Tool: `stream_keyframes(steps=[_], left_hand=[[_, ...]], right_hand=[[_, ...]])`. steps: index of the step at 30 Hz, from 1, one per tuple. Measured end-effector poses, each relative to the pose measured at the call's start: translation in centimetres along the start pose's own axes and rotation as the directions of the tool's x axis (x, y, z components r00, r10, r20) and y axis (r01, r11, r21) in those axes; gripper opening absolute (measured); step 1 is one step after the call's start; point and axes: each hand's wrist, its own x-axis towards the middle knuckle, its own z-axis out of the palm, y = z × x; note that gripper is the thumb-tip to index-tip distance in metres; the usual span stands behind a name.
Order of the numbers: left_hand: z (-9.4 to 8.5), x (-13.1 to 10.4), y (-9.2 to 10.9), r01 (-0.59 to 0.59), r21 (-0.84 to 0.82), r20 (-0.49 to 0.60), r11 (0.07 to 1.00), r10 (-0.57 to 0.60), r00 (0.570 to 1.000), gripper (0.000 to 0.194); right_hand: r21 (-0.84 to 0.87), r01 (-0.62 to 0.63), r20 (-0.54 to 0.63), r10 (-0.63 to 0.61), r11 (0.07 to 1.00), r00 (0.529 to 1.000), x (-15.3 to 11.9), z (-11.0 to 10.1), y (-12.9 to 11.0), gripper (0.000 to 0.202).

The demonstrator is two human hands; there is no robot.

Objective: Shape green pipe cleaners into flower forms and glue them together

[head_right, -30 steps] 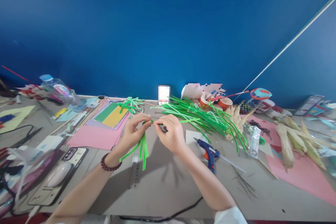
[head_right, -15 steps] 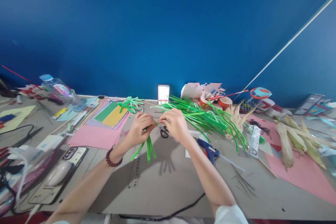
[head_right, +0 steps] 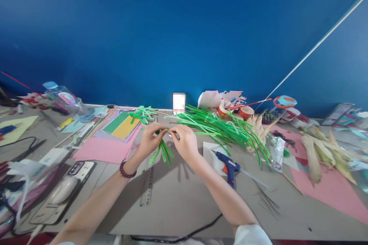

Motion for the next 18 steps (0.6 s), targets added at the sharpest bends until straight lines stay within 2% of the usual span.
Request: stream_keyframes(steps=[3,10,14,18], left_hand=[[-0.2,0.1,0.5,0.003,-0.026,-0.032,1.0,-0.004,0.999,0.01],[-0.7,-0.1,1.2,-0.13,0.111,-0.047,0.985,0.136,0.99,0.013],[-0.8,-0.1,1.4,-0.118,0.107,-0.038,0.987,0.123,0.992,0.013],[-0.9,0.1,1.8,-0.059,0.047,-0.005,0.997,0.059,0.998,0.011]], right_hand=[[0.079,-0.037,0.001,0.037,0.996,0.999,0.1,-0.3,0.2,0.012],[0.132,-0.091,0.032,0.087,0.987,0.996,0.0,-0.5,0.1,0.013],[0.123,-0.095,0.016,0.094,0.988,0.995,0.0,-0.7,-0.1,0.016],[0.106,-0.108,-0.011,0.11,0.988,0.994,0.0,-0.9,-0.2,0.017]])
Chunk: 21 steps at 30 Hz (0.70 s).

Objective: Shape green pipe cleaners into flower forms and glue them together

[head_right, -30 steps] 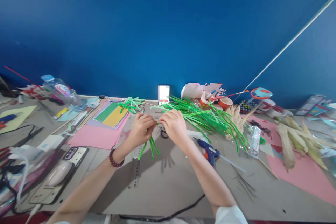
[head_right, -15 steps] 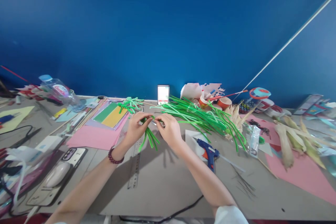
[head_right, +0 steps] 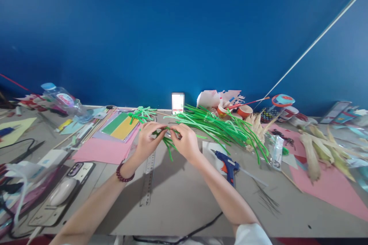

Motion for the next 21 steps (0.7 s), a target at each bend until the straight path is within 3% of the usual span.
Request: stream_keyframes(steps=[5,9,14,17,21], left_hand=[[-0.2,0.3,0.2,0.083,-0.116,0.025,0.99,-0.08,0.996,0.009],[-0.4,0.3,0.5,0.114,-0.179,-0.001,0.977,-0.116,0.993,0.009],[-0.3,-0.1,0.7,0.189,-0.247,0.025,0.95,-0.189,0.982,0.012],[0.1,-0.1,0.6,0.341,-0.404,0.106,0.849,-0.327,0.939,0.017],[0.1,0.4,0.0,0.49,-0.62,0.177,0.613,-0.499,0.848,0.021]], right_hand=[[0.004,0.025,-0.019,-0.025,1.0,0.999,0.1,-0.3,-0.1,0.018],[-0.049,0.14,-0.062,-0.143,0.989,0.988,0.3,-0.7,0.1,0.018],[-0.309,0.295,-0.064,-0.33,0.904,0.942,0.3,-1.4,0.2,0.021],[-0.417,0.325,-0.058,-0.381,0.849,0.923,0.4,-1.6,0.1,0.021],[-0.465,0.324,-0.154,-0.436,0.824,0.887,0.7,-1.7,0.2,0.014]])
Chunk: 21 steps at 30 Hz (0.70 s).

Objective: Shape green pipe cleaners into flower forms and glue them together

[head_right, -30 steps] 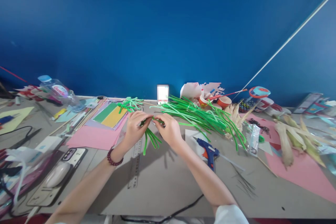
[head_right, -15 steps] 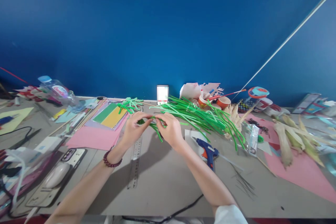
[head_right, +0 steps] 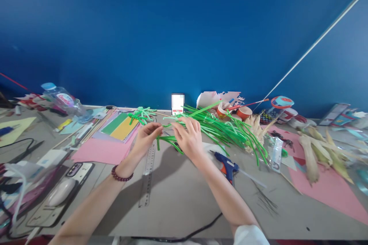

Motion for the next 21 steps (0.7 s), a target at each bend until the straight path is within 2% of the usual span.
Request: stream_keyframes(steps=[2,3,4,5,6,8,9,10,11,12,14,18,21], left_hand=[[-0.5,0.5,0.2,0.033,-0.117,-0.027,0.993,-0.037,0.999,0.019],[-0.8,0.8,0.3,0.038,-0.157,-0.039,0.987,-0.045,0.998,0.018],[-1.2,1.0,0.4,0.043,-0.188,-0.05,0.981,-0.053,0.997,0.016],[-1.5,1.3,0.5,0.049,-0.209,-0.053,0.977,-0.062,0.997,0.015],[-1.8,1.5,0.6,0.047,-0.219,-0.063,0.975,-0.062,0.996,0.014],[-2.3,1.7,0.7,0.06,-0.226,-0.078,0.972,-0.08,0.994,0.016],[-2.4,1.8,0.8,0.075,-0.239,-0.084,0.968,-0.097,0.992,0.017],[-2.5,1.9,0.9,0.09,-0.264,-0.084,0.96,-0.116,0.99,0.017],[-2.5,1.9,1.0,0.101,-0.301,-0.078,0.948,-0.13,0.988,0.017],[-2.5,1.9,1.0,0.106,-0.34,-0.065,0.934,-0.135,0.989,0.016],[-2.4,1.9,1.0,0.1,-0.405,-0.031,0.909,-0.123,0.992,0.014],[-2.1,1.8,1.0,0.111,-0.448,0.015,0.887,-0.117,0.993,0.013],[-2.1,1.8,0.8,0.128,-0.452,0.016,0.883,-0.136,0.991,0.015]], right_hand=[[0.039,-0.052,0.003,0.052,0.998,0.999,0.0,0.0,0.3,0.012],[0.058,-0.11,0.052,0.107,0.992,0.993,0.0,0.1,0.5,0.014],[0.059,-0.187,0.137,0.178,0.981,0.975,0.0,0.1,0.6,0.016],[0.03,-0.269,0.252,0.253,0.963,0.934,-0.1,0.2,0.8,0.018],[-0.038,-0.339,0.394,0.326,0.94,0.859,-0.2,0.4,1.0,0.02],[-0.217,-0.384,0.653,0.425,0.898,0.627,-0.6,0.9,1.1,0.021],[-0.284,-0.365,0.739,0.445,0.886,0.506,-0.8,1.3,1.1,0.021],[-0.324,-0.343,0.791,0.452,0.881,0.412,-1.0,1.6,1.0,0.02],[-0.345,-0.328,0.819,0.453,0.879,0.352,-1.2,2.0,1.0,0.02],[-0.352,-0.321,0.833,0.45,0.879,0.321,-1.4,2.3,0.9,0.02],[-0.354,-0.312,0.845,0.445,0.882,0.298,-1.7,2.8,0.7,0.024],[-0.355,-0.291,0.859,0.433,0.888,0.273,-1.9,3.3,0.7,0.031],[-0.358,-0.291,0.865,0.432,0.887,0.254,-2.0,3.5,0.7,0.025]])
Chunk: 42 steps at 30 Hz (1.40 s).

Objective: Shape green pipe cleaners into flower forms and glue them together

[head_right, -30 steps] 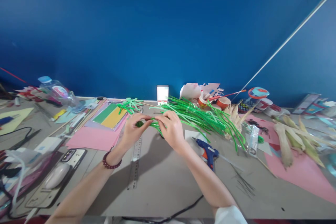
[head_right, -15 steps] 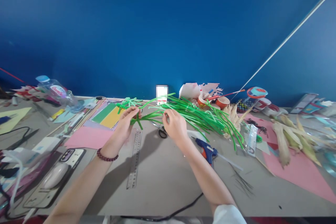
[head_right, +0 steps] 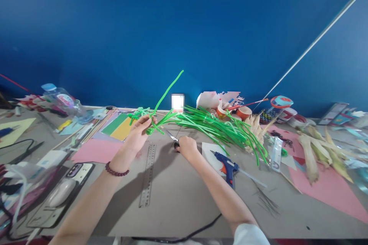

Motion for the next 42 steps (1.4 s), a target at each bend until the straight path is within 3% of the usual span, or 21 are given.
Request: stream_keyframes(steps=[6,11,18,23,28,32,34,38,42], left_hand=[[-0.5,0.4,-0.4,-0.013,-0.002,-0.058,1.0,0.013,0.998,0.016],[-0.6,0.6,-0.4,-0.009,-0.014,-0.079,1.0,0.008,0.997,0.013],[-1.3,1.1,-0.7,-0.024,-0.105,-0.138,0.994,0.009,0.99,0.02],[-1.0,0.9,-0.6,0.1,-0.217,-0.08,0.971,-0.12,0.99,0.019],[-0.5,0.3,-0.7,0.212,-0.289,0.01,0.933,-0.218,0.976,0.014],[-0.2,-0.1,-1.1,0.259,-0.279,0.059,0.925,-0.252,0.966,0.018],[0.2,-0.2,-1.2,0.261,-0.264,0.07,0.929,-0.252,0.965,0.019],[1.0,-0.6,-1.4,0.252,-0.228,0.038,0.94,-0.25,0.968,0.022],[1.5,-0.9,-1.8,0.249,-0.178,0.006,0.952,-0.252,0.968,0.023]], right_hand=[[0.023,0.006,-0.015,-0.006,1.0,1.0,0.0,0.4,-0.2,0.02],[0.068,0.024,-0.096,-0.018,0.997,0.995,0.1,0.2,0.9,0.02],[0.179,0.067,-0.224,-0.025,0.982,0.974,-0.8,-3.0,4.8,0.019],[0.353,0.188,-0.292,-0.083,0.917,0.953,-1.9,-5.1,6.2,0.026],[0.526,0.343,-0.241,-0.251,0.778,0.938,-1.2,-4.4,5.4,0.026],[0.59,0.446,-0.23,-0.389,0.673,0.892,-0.6,-3.3,4.3,0.026],[0.558,0.496,-0.279,-0.412,0.665,0.867,-0.3,-2.9,3.8,0.025],[0.396,0.533,-0.365,-0.404,0.748,0.839,0.1,-2.5,2.7,0.011],[0.393,0.615,-0.398,-0.477,0.684,0.784,0.0,-2.6,1.9,0.015]])
